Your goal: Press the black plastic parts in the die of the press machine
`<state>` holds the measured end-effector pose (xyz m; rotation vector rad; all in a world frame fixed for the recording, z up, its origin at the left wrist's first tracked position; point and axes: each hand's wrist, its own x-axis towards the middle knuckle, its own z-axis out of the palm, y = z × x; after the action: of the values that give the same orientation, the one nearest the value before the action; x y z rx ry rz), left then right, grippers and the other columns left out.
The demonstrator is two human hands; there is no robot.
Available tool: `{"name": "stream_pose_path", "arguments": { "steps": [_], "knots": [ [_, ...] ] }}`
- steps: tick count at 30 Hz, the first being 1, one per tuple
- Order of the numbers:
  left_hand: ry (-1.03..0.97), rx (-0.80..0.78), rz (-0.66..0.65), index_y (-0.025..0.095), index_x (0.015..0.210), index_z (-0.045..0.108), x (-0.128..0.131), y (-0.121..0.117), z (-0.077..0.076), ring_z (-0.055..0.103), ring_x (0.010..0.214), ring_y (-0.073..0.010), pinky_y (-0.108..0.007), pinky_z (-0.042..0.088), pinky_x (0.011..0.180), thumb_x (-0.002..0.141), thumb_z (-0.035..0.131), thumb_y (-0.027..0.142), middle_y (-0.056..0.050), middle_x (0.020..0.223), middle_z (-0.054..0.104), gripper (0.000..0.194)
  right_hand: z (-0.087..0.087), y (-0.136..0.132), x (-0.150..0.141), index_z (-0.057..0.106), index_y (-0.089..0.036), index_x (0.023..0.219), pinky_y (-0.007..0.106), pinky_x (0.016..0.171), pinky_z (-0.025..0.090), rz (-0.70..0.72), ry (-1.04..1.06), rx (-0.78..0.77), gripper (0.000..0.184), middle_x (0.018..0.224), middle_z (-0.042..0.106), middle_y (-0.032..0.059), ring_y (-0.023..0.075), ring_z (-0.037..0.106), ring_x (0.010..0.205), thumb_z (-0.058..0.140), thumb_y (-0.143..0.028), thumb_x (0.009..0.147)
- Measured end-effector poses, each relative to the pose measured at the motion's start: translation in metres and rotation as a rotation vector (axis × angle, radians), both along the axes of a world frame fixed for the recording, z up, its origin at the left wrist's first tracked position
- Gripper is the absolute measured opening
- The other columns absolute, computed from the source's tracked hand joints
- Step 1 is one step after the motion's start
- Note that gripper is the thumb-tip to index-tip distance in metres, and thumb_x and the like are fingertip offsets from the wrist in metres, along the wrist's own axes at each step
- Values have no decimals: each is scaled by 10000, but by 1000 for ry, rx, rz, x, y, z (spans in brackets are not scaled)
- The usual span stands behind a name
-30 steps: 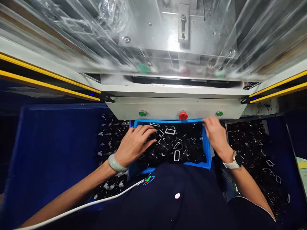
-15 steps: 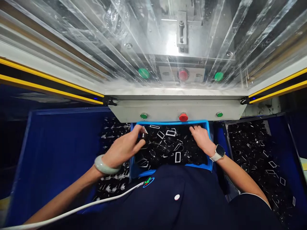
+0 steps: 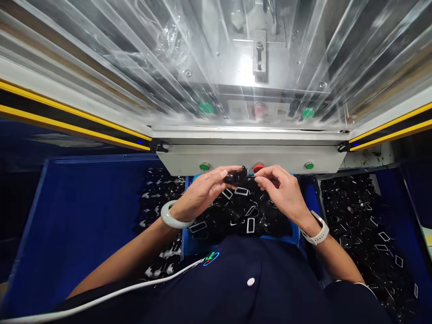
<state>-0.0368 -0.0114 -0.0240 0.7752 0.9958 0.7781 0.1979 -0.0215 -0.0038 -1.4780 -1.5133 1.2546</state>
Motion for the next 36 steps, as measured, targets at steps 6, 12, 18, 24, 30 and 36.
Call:
{"name": "stream_pose_path", "arguments": {
  "steps": [6, 12, 18, 24, 30, 36],
  "knots": [
    [186, 228, -70, 201, 1251, 754, 12, 3, 3, 634, 1190, -242, -381, 509, 1057, 908, 760, 346, -95, 1315, 679, 373, 11, 14, -10, 752, -211, 970, 278, 724, 542, 135, -113, 87, 117, 949, 715, 29, 142, 654, 849, 681, -304, 984],
    [79, 210, -36, 191, 1253, 744, 13, 14, 1, 689, 1047, -206, -376, 555, 982, 1027, 617, 456, -108, 1274, 733, 371, 19, 23, 7, 753, -199, 988, 295, 725, 562, 84, -86, 65, 159, 964, 720, 37, 137, 664, 803, 688, -345, 987],
    [231, 411, -114, 205, 1172, 780, 17, 22, 3, 682, 1149, -218, -366, 561, 984, 1070, 529, 401, -92, 1257, 747, 334, 18, 34, 3, 746, -212, 954, 321, 775, 560, 171, -205, 152, 113, 959, 731, 32, 155, 672, 868, 672, -289, 989],
    [409, 631, -14, 190, 1104, 785, 18, 38, 13, 709, 1008, -205, -349, 556, 899, 929, 751, 340, -75, 1096, 779, 234, 23, 59, -1, 673, -204, 991, 318, 731, 596, 200, -50, 63, 186, 884, 722, 14, 140, 690, 759, 720, -381, 958],
    [355, 695, 198, 144, 1004, 780, 9, 117, 46, 688, 727, -143, -298, 580, 696, 894, 777, 261, -55, 892, 765, 161, 78, 179, -14, 650, -240, 1092, 383, 961, 590, -7, -318, 559, 106, 1083, 723, 54, 189, 702, 1007, 613, -318, 1031],
    [402, 748, 416, 101, 904, 693, 20, 226, 70, 668, 669, -110, -282, 608, 633, 897, 766, 103, -17, 835, 693, 73, 110, 317, -58, 490, 11, 1393, 598, 1144, 386, -274, -793, 447, 789, 1429, 562, 236, 402, 489, 1437, 657, -616, 944]
  ]
}}
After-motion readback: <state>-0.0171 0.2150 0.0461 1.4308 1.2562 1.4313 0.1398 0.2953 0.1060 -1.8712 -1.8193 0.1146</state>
